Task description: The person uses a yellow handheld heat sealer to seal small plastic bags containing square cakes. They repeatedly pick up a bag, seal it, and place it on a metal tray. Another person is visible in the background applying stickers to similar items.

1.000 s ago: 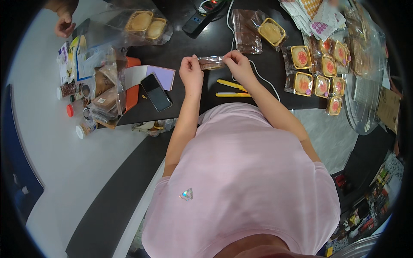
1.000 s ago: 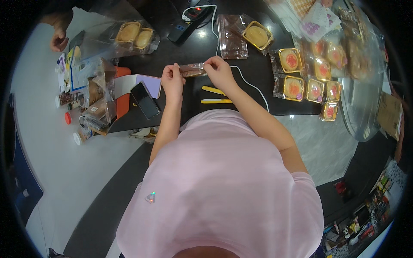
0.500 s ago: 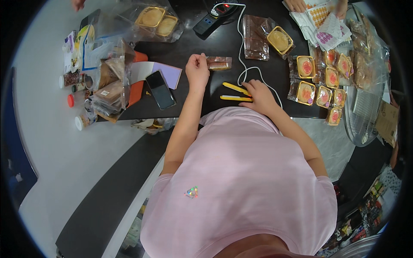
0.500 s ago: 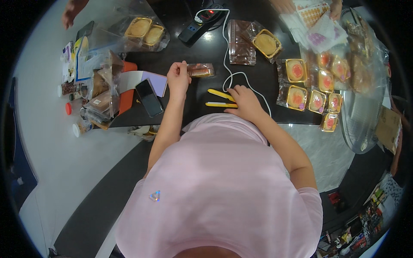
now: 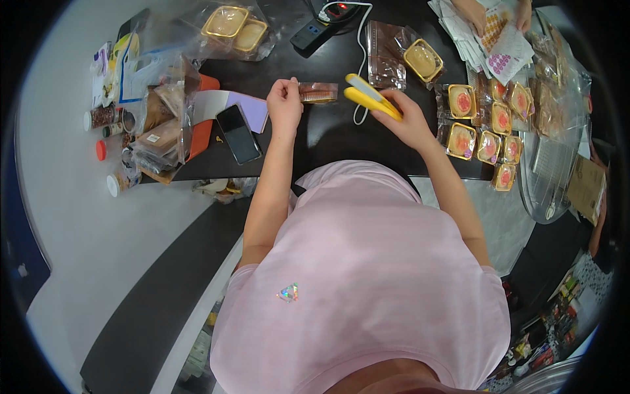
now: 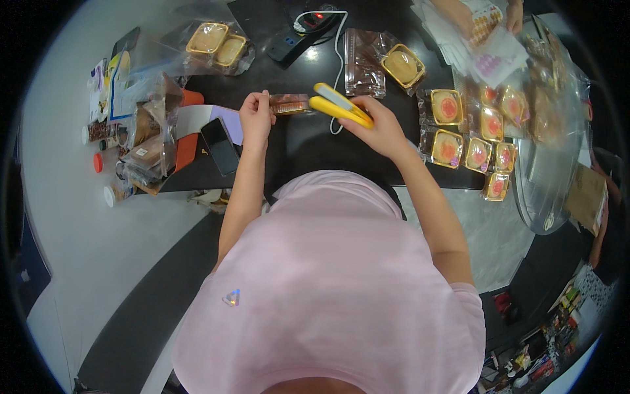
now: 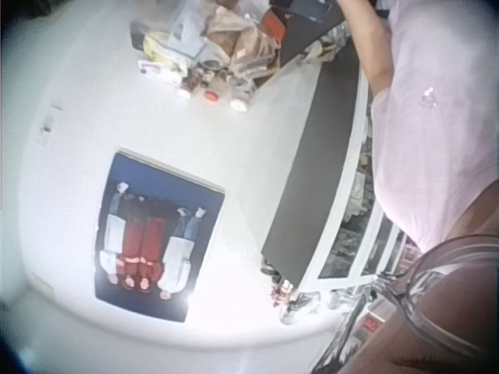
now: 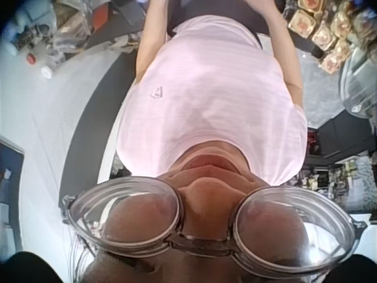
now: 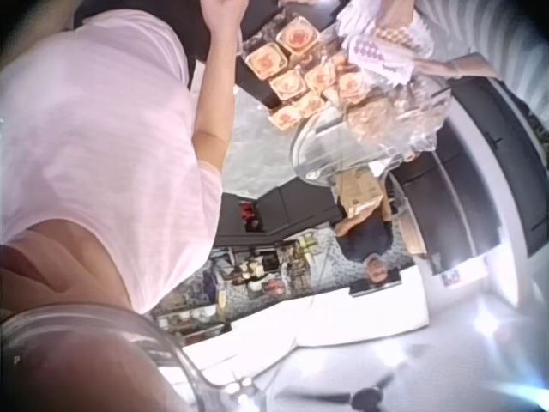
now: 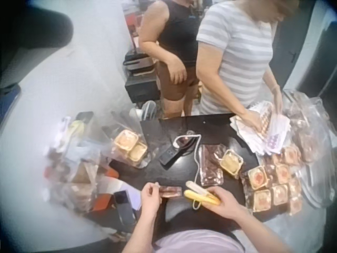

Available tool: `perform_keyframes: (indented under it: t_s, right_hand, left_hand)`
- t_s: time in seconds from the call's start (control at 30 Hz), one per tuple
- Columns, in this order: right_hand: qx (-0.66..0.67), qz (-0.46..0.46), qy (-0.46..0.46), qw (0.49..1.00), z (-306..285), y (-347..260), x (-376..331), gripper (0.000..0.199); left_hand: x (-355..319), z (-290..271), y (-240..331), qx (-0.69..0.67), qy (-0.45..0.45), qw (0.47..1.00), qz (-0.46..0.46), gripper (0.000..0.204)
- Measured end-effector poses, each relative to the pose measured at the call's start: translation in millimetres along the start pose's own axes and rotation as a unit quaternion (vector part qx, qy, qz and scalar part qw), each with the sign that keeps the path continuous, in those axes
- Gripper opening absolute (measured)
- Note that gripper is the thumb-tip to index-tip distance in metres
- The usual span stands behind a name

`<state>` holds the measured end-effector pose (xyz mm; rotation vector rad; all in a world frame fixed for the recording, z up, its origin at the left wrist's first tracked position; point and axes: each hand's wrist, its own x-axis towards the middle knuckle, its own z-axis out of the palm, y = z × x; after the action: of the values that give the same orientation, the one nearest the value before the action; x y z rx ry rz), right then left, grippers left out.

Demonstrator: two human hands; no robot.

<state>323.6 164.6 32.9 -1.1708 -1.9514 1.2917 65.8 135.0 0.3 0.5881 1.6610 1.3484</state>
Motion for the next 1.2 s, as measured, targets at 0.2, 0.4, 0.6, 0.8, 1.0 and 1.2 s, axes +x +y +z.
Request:
perform_keyframes:
  t_s: [0.2, 0.4, 0.6, 0.8, 1.0, 1.2]
  right_hand:
    - [-0.217, -0.032, -0.118, 0.968, 7, -25, 54, 0.055]
    - [-0.172, -0.05, -0.158, 0.971, 19, -17, 75, 0.047]
    - [-0.166, -0.037, -0.145, 0.975, 21, -18, 77, 0.044]
    - [-0.154, -0.001, -0.124, 0.98, 15, -19, 72, 0.042]
    - [-0.155, 0.024, -0.12, 0.98, 14, -21, 65, 0.045]
    - [-0.17, -0.004, -0.117, 0.978, 15, -17, 64, 0.045]
  left_hand:
    - [0, 0, 6, 0.024, -0.037, 0.999, -0.002, 0.021]
    - [3, -4, 2, 0.01, -0.052, 0.999, 0.012, 0.023]
    - [6, -2, 11, 0.012, -0.077, 0.997, 0.023, 0.021]
    - [11, 5, 9, -0.013, -0.092, 0.996, 0.015, 0.018]
    - [17, 5, 1, -0.011, -0.107, 0.994, 0.013, 0.015]
    - [18, 5, 0, -0.025, -0.118, 0.993, 0.007, 0.014]
